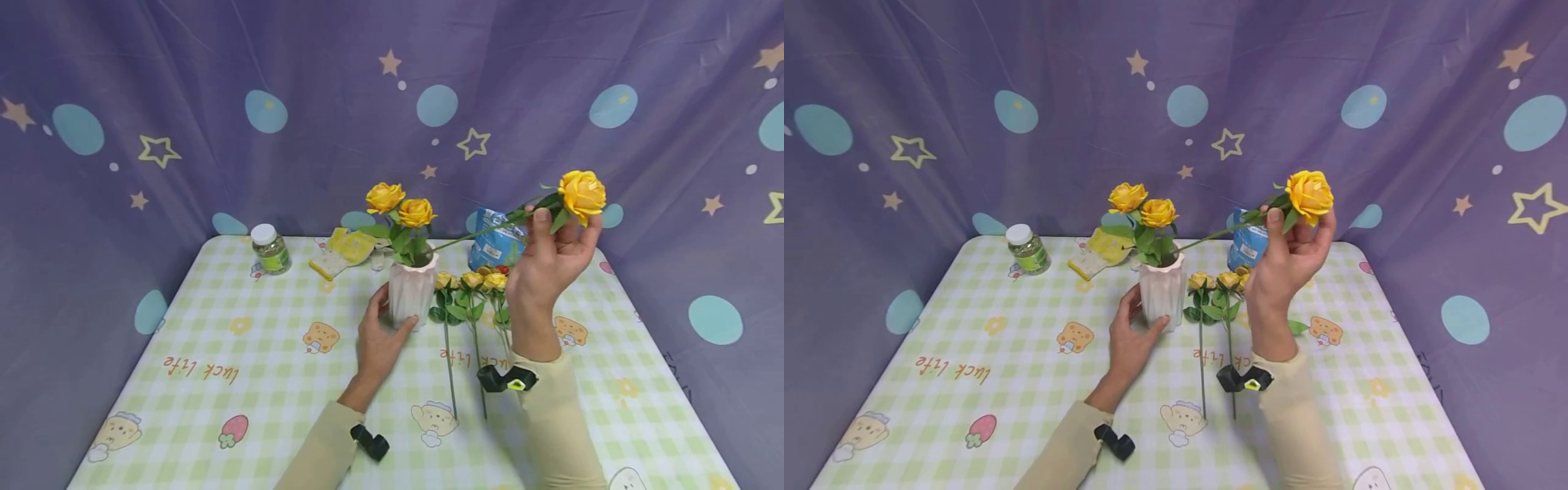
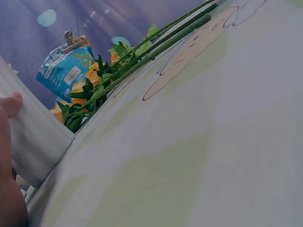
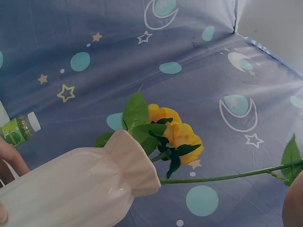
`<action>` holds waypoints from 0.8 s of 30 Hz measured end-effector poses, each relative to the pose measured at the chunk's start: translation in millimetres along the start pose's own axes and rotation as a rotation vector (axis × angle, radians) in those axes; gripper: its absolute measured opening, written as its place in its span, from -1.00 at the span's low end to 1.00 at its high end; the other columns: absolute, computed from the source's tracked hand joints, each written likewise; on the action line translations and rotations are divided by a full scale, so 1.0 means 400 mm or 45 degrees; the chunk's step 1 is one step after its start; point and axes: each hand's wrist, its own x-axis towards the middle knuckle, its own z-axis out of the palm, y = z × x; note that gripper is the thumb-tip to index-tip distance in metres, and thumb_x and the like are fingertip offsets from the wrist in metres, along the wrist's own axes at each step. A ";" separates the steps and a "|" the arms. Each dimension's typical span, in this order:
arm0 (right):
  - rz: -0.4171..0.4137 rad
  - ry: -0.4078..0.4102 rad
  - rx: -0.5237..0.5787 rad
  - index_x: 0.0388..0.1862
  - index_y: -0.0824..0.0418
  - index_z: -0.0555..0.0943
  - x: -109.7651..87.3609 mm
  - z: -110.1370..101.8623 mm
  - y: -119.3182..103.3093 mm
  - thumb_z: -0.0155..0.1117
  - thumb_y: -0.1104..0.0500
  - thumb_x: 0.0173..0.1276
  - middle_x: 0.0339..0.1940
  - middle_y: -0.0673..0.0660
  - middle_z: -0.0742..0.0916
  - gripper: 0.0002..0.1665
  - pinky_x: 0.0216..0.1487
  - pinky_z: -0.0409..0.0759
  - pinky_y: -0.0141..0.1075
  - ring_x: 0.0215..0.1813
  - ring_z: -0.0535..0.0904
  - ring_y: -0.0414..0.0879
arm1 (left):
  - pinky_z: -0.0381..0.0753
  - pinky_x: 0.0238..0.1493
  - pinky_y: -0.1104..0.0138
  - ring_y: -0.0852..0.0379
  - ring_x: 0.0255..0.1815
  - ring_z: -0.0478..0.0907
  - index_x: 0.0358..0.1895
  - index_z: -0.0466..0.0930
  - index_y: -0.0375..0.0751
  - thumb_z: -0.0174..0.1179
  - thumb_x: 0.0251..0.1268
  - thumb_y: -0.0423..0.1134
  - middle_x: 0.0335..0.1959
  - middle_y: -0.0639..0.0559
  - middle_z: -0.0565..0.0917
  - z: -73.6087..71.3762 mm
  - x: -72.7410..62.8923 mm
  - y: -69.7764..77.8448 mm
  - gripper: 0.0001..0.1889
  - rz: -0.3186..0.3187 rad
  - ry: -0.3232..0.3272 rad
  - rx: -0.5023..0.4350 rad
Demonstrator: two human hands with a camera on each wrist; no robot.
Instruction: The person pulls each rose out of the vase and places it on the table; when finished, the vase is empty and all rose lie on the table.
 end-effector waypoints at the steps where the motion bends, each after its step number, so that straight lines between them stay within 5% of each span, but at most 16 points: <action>1: 0.007 -0.012 -0.010 0.39 0.43 0.50 -0.002 0.000 0.001 0.55 0.54 0.33 0.02 0.38 0.77 -0.31 0.01 0.82 -0.14 -0.15 0.74 0.14 | 0.55 0.51 -0.09 -0.10 0.40 0.66 0.64 0.45 0.02 0.67 0.26 -0.20 0.50 -0.02 0.64 0.000 0.000 -0.001 -0.11 0.000 0.000 0.001; 24: -0.052 0.016 0.016 0.38 0.48 0.54 0.025 0.008 -0.006 0.46 0.62 0.35 -0.12 0.39 0.80 -0.36 0.00 0.81 -0.08 -0.20 0.72 0.17 | 0.55 0.50 -0.10 -0.09 0.39 0.66 0.63 0.45 0.04 0.68 0.25 -0.19 0.49 -0.02 0.64 0.002 0.001 -0.007 -0.12 0.007 0.008 0.039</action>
